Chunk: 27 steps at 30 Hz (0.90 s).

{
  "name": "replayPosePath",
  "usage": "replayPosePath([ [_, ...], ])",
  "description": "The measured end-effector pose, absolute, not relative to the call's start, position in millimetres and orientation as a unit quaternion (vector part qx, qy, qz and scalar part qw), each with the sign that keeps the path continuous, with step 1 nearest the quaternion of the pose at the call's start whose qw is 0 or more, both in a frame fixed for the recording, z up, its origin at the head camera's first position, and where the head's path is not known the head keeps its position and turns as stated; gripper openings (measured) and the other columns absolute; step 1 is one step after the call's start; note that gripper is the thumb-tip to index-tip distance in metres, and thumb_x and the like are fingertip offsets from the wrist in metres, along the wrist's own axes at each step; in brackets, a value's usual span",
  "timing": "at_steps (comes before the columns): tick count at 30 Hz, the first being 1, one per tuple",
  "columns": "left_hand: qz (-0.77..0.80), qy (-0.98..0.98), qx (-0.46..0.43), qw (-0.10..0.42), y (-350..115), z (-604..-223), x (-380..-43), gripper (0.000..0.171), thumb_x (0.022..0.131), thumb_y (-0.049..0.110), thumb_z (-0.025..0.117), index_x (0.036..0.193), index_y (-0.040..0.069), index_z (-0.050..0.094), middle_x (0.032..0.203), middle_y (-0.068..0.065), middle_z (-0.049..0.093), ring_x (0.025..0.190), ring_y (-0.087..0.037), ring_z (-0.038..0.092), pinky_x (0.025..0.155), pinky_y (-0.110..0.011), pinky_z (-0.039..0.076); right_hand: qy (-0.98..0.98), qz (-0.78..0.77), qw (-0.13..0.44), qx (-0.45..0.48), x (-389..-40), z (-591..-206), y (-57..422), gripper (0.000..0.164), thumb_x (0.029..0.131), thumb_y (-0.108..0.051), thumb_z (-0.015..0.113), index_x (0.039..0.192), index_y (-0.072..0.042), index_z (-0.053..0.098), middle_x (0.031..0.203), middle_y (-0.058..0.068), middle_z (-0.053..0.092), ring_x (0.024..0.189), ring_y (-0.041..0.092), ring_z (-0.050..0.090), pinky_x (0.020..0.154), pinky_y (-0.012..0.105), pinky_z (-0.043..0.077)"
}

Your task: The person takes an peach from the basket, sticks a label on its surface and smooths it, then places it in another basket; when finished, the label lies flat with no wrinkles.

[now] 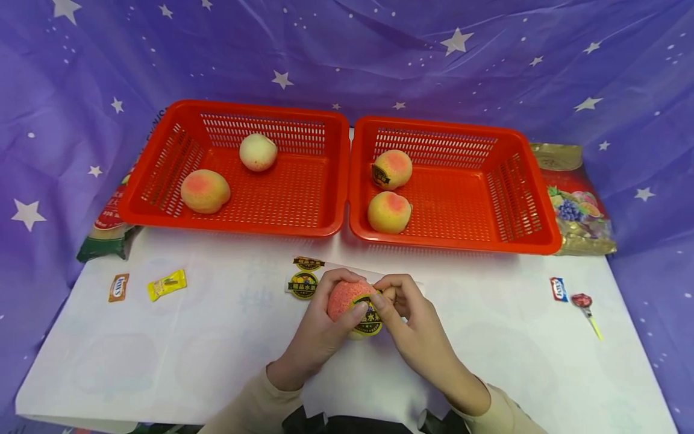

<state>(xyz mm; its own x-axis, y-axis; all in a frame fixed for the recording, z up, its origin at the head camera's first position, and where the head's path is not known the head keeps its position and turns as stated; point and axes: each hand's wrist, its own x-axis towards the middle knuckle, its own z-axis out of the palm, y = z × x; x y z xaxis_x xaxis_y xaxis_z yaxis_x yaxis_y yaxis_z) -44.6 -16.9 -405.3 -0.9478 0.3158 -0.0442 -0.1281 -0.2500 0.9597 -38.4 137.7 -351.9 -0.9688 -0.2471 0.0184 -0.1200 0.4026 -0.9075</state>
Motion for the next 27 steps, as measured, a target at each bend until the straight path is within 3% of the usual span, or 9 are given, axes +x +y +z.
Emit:
replayPosePath([
  [6, 0.789, 0.593, 0.087, 0.131, -17.0, -403.9, -45.1, 0.033, 0.086, 0.016, 0.052, 0.115, 0.012, 0.038, 0.117, -0.010, 0.040, 0.103, -0.026, 0.045, 0.082, -0.035, 0.045, 0.825, -0.551, 0.073, -0.100, -38.4, -361.4, 143.4, 0.014, 0.093, -0.021, 0.046, 0.106, -0.019, 0.047, 0.079, -0.002, 0.055, 0.062, 0.011, 0.053, 0.055, 0.025, 0.046],
  [15, 0.743, 0.647, 0.107, 0.136, -18.1, -406.7, -44.6, 0.038, 0.084, 0.019, 0.049, 0.119, 0.020, 0.036, 0.113, -0.006, 0.040, 0.094, -0.022, 0.046, 0.075, -0.031, 0.045, 0.861, -0.499, 0.077, -0.057, -40.5, -369.0, 145.9, 0.021, 0.085, -0.037, 0.057, 0.101, -0.026, 0.050, 0.075, -0.006, 0.050, 0.061, 0.009, 0.052, 0.053, 0.025, 0.041],
  [27, 0.715, 0.676, 0.101, 0.147, -17.4, -407.9, -43.0, 0.047, 0.079, 0.021, 0.065, 0.117, 0.025, 0.037, 0.115, 0.000, 0.042, 0.096, -0.020, 0.048, 0.074, -0.031, 0.047, 0.864, -0.492, 0.089, -0.054, -41.8, -369.0, 146.2, 0.017, 0.089, -0.040, 0.049, 0.099, -0.026, 0.050, 0.074, -0.008, 0.053, 0.065, 0.007, 0.055, 0.058, 0.027, 0.044],
])
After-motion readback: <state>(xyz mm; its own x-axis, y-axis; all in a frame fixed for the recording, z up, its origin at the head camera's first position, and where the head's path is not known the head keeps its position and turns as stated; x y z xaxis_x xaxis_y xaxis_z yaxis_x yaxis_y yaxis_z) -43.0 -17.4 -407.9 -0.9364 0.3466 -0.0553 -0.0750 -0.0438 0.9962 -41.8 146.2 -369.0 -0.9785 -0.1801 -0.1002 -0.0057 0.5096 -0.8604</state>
